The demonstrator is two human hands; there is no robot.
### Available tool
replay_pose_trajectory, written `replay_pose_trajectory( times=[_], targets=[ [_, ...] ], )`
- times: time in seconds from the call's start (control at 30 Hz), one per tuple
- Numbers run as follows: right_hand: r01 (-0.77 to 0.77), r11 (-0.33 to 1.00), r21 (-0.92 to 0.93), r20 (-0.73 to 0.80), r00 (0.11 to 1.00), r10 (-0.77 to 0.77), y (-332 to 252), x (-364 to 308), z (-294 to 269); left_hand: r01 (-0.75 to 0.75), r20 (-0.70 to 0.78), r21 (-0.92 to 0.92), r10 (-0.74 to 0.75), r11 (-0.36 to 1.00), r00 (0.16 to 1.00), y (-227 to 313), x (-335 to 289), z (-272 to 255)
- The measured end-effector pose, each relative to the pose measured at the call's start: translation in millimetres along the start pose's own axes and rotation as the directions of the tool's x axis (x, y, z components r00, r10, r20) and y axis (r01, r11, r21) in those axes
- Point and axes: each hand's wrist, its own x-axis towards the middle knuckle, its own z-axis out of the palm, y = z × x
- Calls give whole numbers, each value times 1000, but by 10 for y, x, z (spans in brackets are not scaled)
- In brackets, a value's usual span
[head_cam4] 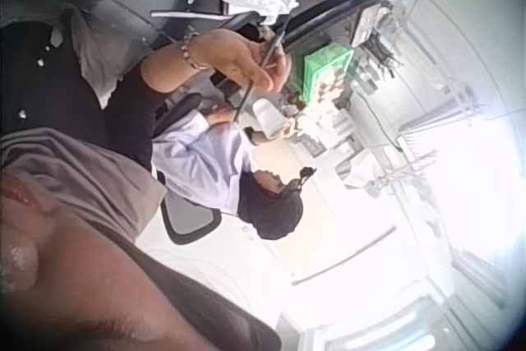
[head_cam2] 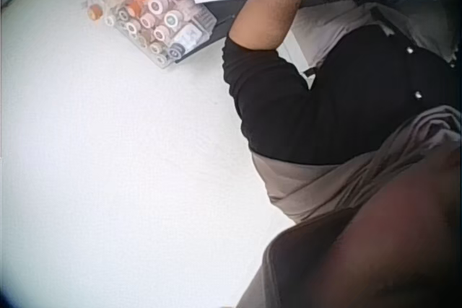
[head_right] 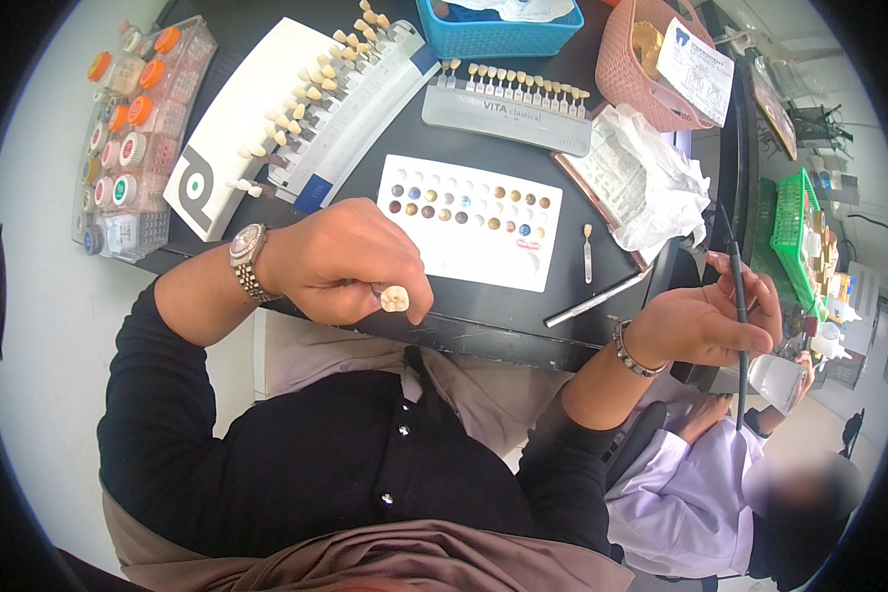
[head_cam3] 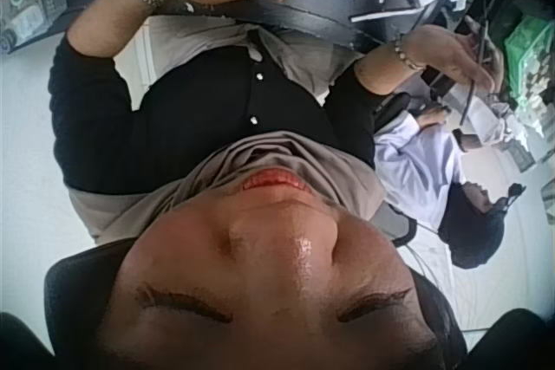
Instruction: The person holds a small tooth-shaped object and uses a fine brush to apply color from a palette, repeatedly wiping the brush on a tissue. The person rotates the object to access different surfaces and continues applying color throughout the clip.
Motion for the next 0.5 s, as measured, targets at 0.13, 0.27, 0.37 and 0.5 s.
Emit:
replay_pose_trajectory(
  times=[0.13,0.27,0.37,0.5],
  targets=[
    [1,1000,1,-4,1000,-1,3,2,0,-8,-6,-10,8,1000,1000,-2,2,2],
    [-3,1000,-3,-6,1000,3,5,1,2,-7,-8,-18,7,1000,1000,2,6,4],
    [-4,1000,-1,-7,1000,4,5,3,3,-12,-3,-6,12,1000,1000,-7,3,3],
    [-5,1000,-4,-6,1000,5,-3,2,4,-6,7,11,5,1000,1000,-8,-2,1]
  ],
)
